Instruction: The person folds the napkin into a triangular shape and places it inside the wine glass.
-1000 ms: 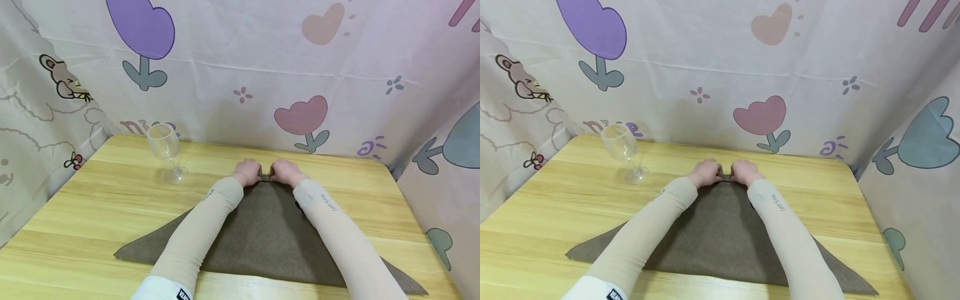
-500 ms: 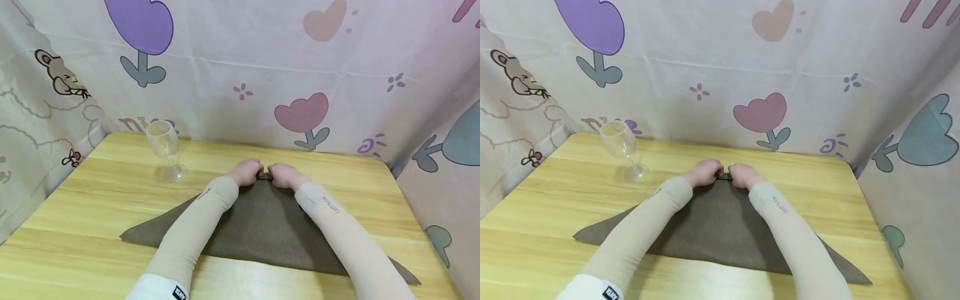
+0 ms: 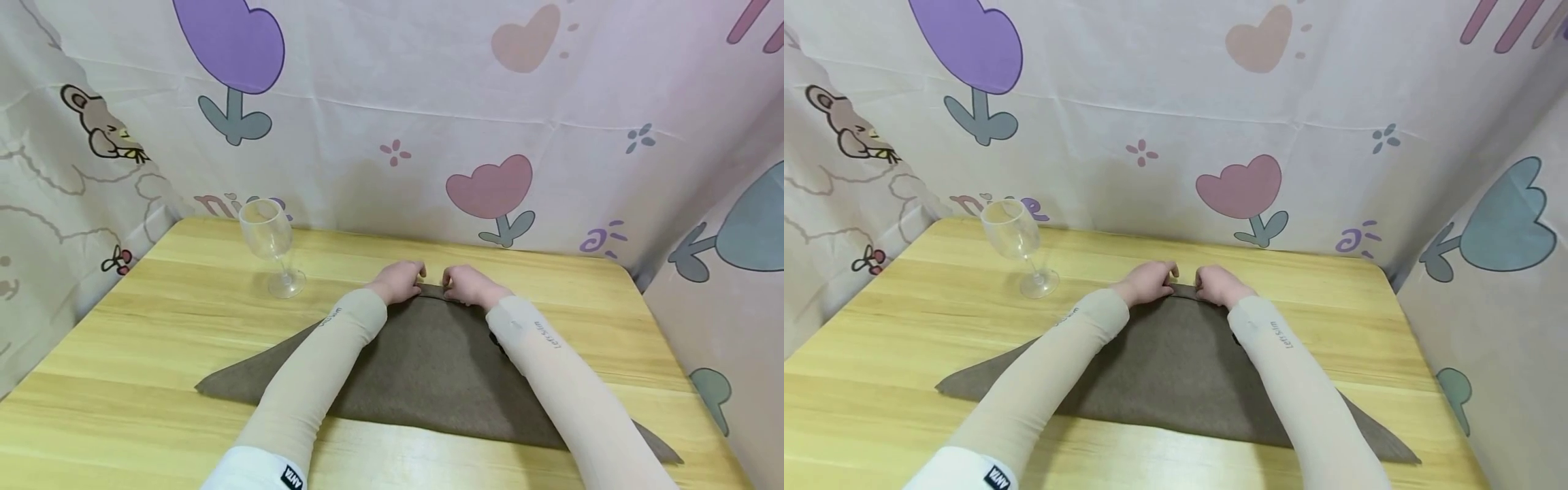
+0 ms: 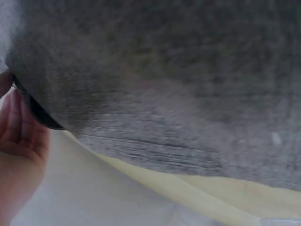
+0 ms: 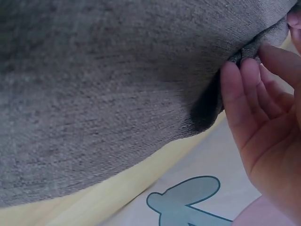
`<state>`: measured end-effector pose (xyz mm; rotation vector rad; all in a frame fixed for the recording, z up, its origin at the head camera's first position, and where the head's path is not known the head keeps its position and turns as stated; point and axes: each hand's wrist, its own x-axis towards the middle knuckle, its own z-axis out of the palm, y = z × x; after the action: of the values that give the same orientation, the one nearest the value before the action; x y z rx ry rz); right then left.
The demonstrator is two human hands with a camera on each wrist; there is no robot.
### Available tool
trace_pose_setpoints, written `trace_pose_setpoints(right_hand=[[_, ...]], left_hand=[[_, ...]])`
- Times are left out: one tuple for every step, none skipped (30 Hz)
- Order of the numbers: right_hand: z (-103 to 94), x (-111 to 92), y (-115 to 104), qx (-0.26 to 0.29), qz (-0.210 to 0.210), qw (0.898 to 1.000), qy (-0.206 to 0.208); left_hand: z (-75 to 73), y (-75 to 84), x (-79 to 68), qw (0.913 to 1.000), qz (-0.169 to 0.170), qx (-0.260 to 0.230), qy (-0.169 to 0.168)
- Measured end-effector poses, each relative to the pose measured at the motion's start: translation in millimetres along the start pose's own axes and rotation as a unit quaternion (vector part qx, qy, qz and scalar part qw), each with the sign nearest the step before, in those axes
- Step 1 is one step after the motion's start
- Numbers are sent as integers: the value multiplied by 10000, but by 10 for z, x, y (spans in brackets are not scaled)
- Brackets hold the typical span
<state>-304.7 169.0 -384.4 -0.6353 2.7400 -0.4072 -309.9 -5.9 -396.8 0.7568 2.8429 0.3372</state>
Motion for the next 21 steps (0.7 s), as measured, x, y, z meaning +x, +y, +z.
trace_pose_setpoints(right_hand=[[2, 4, 0, -55, -30, 10000, 14], [2, 7, 1, -116, -69, 9999, 29], [1, 10, 2, -182, -84, 9998, 35], [0, 12, 2, -259, -62, 9996, 40], [-2, 12, 2, -347, -14, 9994, 54], [-3, 13, 1, -456, 26, 9989, 90], [-4, 17, -3, -593, 48, 9981, 127], [-5, 18, -7, -693, 91, 9975, 143], [-5, 20, -12, -793, 131, 9966, 160], [-5, 20, -16, -892, 161, 9957, 175], [-5, 18, -19, -995, 134, 9947, 197], [-7, 16, -21, -1092, 81, 9938, 207], [-9, 12, -21, -1164, 48, 9930, 190], [-12, 6, -20, -1215, 27, 9924, 171], [-16, 1, -19, -1249, 7, 9920, 156], [-20, -6, -18, -1278, -26, 9917, 150], [-24, -11, -17, -1304, -48, 9913, 154], [-26, -14, -16, -1328, -74, 9910, 173], [-23, -15, -14, -1371, -121, 9902, 223], [-15, -16, -13, -1470, -214, 9884, 312], [-3, -16, -12, -1592, -328, 9858, 411]], left_hand=[[-1, 2, 0, 10000, -45, 85, -14], [-3, 3, -2, 9998, -91, 199, -34], [-5, 2, -3, 9995, -142, 296, -43], [-8, 2, -6, 9990, -196, 407, -56], [-10, 0, -8, 9984, -253, 499, -63], [-11, -3, -11, 9979, -297, 576, -69], [-12, -8, -14, 9974, -326, 642, -66], [-12, -12, -16, 9971, -334, 688, -56], [-12, -15, -16, 9969, -326, 712, -44], [-9, -18, -15, 9968, -298, 744, -46], [-5, -21, -13, 9968, -252, 756, -41], [-1, -22, -12, 9971, -197, 738, -41], [2, -23, -10, 9975, -141, 694, -43], [6, -24, -8, 9980, -98, 618, -45], [9, -24, -8, 9986, -68, 513, -50], [10, -25, -9, 9992, -36, 394, -49], [11, -25, -11, 9996, 1, 269, -26], [10, -25, -13, 9999, 36, 146, 0], [10, -27, -16, 9999, 82, 63, 64], [8, -28, -20, 9998, 145, 10, 149], [9, -31, -25, 9994, 224, -15, 247]])
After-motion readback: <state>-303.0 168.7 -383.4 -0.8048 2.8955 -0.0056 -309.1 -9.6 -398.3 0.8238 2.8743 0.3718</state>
